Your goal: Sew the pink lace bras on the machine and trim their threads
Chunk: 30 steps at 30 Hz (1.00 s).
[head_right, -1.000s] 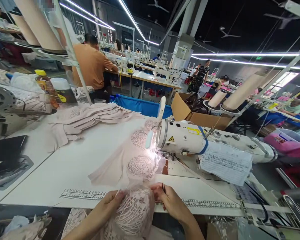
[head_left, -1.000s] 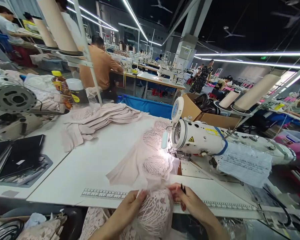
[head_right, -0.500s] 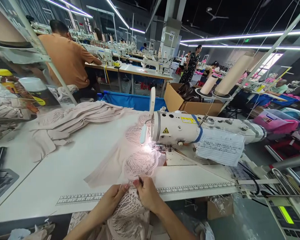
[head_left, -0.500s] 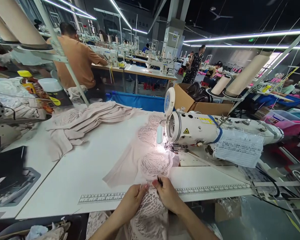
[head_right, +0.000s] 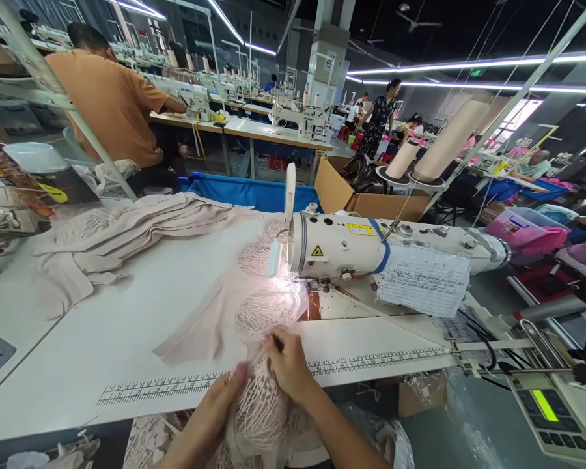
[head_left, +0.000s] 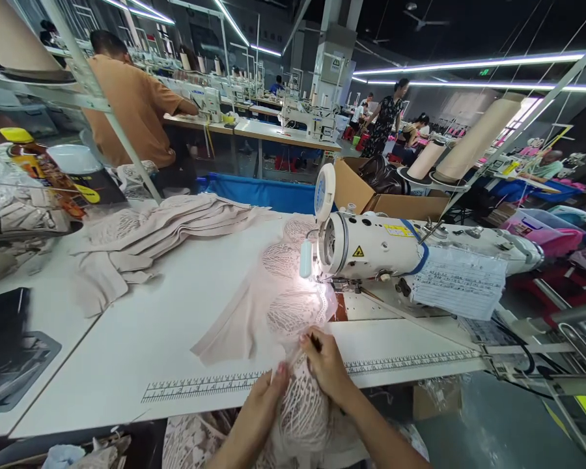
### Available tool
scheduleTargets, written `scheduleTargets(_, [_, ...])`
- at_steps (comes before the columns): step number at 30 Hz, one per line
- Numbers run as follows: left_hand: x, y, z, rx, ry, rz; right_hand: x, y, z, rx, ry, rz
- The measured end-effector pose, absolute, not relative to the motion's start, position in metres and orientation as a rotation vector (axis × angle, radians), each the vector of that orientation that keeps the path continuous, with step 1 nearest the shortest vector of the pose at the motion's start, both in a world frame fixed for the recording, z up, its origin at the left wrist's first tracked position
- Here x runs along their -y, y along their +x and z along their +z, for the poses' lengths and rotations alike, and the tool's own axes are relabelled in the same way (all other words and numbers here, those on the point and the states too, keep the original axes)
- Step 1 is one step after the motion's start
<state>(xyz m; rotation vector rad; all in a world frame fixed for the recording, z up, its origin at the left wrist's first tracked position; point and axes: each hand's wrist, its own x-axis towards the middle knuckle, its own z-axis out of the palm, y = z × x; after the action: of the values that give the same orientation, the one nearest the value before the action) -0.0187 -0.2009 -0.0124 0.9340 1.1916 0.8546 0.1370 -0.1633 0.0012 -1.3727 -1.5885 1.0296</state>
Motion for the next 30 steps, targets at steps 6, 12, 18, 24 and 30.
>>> scheduleTargets(6, [0.157,-0.037,0.014,-1.170,0.699,1.008,0.170,0.142,0.022,2.076,-1.582,1.070])
scheduleTargets(12, [0.119,-0.058,0.019,-1.166,0.908,0.971,0.179,0.125,0.028,2.430,-1.969,0.685])
scheduleTargets(18, [0.065,-0.120,0.034,-1.568,1.150,0.972,0.184,0.142,0.023,2.345,-1.968,0.636])
scheduleTargets(24, [0.061,-0.122,0.026,-1.995,1.921,1.220,0.175,0.165,0.046,2.453,-1.843,0.619])
scheduleTargets(30, [0.102,-0.020,0.008,-0.395,2.851,0.499,0.148,0.199,0.118,2.651,-1.452,0.865])
